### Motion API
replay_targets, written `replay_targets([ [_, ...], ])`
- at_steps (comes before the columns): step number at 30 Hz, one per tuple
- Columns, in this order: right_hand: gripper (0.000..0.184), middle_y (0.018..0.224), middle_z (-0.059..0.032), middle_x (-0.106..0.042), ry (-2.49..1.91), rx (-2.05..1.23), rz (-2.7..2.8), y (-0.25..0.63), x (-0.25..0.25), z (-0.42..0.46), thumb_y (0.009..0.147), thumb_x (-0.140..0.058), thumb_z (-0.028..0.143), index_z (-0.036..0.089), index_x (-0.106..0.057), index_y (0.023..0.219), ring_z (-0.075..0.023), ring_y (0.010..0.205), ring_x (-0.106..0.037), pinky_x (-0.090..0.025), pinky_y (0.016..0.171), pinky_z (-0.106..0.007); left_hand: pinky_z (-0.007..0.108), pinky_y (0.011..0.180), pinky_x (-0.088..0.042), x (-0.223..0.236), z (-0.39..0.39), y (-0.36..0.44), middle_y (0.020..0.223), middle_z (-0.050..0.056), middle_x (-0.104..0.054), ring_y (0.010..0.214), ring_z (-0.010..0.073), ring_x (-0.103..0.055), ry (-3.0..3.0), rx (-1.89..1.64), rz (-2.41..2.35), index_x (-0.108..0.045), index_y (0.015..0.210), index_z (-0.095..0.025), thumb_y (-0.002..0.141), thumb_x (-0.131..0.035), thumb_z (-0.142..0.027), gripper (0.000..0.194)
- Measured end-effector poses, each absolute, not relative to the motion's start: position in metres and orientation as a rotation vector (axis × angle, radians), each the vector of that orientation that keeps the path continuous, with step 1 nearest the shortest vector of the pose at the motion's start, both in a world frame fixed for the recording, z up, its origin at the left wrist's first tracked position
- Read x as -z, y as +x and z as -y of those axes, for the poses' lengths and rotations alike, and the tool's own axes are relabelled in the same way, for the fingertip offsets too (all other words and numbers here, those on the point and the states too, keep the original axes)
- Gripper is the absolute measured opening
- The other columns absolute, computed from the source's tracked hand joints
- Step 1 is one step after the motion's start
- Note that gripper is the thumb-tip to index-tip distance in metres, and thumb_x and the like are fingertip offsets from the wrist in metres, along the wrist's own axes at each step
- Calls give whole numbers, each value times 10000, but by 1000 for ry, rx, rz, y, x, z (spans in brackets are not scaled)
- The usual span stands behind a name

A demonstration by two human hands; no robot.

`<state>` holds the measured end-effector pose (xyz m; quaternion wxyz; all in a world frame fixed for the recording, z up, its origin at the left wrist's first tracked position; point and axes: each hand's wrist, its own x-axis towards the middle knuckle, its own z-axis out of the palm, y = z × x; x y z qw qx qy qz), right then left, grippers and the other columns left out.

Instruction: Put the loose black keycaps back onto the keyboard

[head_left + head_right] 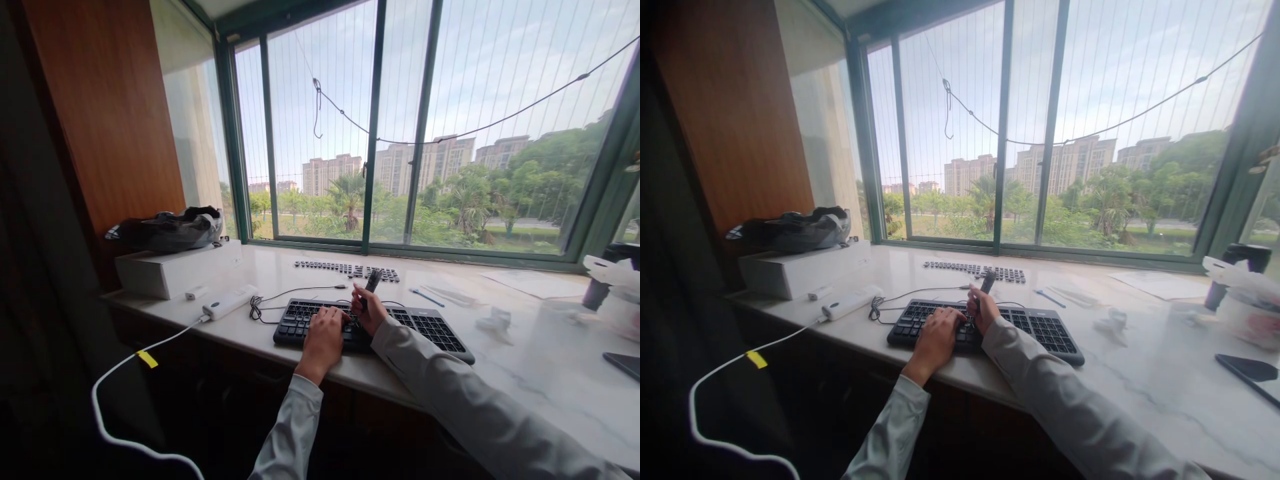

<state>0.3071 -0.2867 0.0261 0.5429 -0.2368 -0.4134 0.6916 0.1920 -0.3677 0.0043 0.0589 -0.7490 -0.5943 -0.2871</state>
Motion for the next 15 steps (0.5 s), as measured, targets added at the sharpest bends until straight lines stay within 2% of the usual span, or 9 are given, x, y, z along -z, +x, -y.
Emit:
replay_targets([
  [8,393,455,88,-317,-508,-1693,896,312,-24,281,667,-763,354,200,-410,592,-43,392,-253,-246,351,-201,308,900,-348,-2,366,191,1092,26,-609,1056,183,-471,-2273,866,1799,-595,1074,-230,933,-358,-121,296],
  [15,376,444,80,-322,-538,-1695,935,312,-26,282,712,-729,340,209,-397,592,-57,396,-274,-251,358,-207,322,911,-343,-6,369,193,1096,53,-612,1071,200,-469,-2287,846,1846,-606,1073,-202,938,-336,-123,312],
])
